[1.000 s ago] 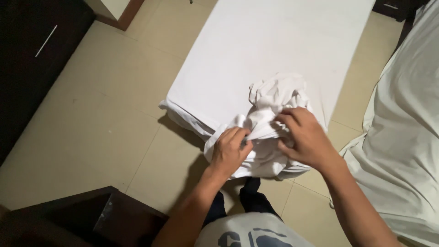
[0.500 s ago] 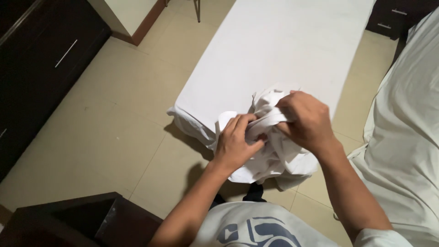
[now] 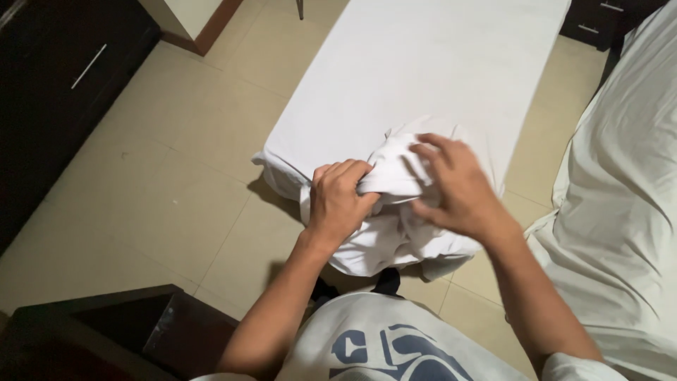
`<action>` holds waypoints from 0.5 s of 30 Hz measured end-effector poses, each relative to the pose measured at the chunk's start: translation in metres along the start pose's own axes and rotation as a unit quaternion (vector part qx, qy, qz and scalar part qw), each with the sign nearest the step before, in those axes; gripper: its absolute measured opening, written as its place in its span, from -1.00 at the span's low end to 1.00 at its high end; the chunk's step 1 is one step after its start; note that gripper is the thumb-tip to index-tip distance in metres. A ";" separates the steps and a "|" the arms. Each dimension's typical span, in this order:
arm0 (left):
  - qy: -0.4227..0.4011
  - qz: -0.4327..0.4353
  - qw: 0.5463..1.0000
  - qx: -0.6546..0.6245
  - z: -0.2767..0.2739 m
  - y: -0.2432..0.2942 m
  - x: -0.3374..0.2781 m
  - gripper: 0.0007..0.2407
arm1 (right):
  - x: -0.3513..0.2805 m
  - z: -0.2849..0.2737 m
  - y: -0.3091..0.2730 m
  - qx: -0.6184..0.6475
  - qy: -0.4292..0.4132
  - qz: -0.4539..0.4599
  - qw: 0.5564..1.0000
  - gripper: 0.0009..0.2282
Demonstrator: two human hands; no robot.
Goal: The person folds a white cloth on a bed, then moves to a chair to fold a pillow and place it on the bed. They return to the bed to spread and smooth a white sheet over the mattress, tucking the edges under the mattress at the corners.
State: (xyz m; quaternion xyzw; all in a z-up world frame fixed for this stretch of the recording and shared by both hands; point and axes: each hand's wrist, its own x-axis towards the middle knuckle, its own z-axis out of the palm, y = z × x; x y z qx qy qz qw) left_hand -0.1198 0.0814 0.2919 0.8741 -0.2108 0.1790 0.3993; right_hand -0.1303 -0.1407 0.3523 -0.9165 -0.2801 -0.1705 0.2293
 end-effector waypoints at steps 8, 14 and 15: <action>0.003 0.022 0.999 -0.040 -0.005 0.018 -0.003 -0.76 | -0.001 0.031 0.000 0.022 -0.004 -0.010 1.000 -0.63; -0.001 -0.030 0.998 -0.063 0.012 -0.011 -0.029 -0.66 | -0.008 0.012 0.005 0.019 0.068 0.004 0.997 -0.71; -0.009 -0.034 0.998 -0.054 0.016 -0.021 -0.036 -0.67 | -0.009 0.007 0.007 0.009 0.086 0.012 0.996 -0.70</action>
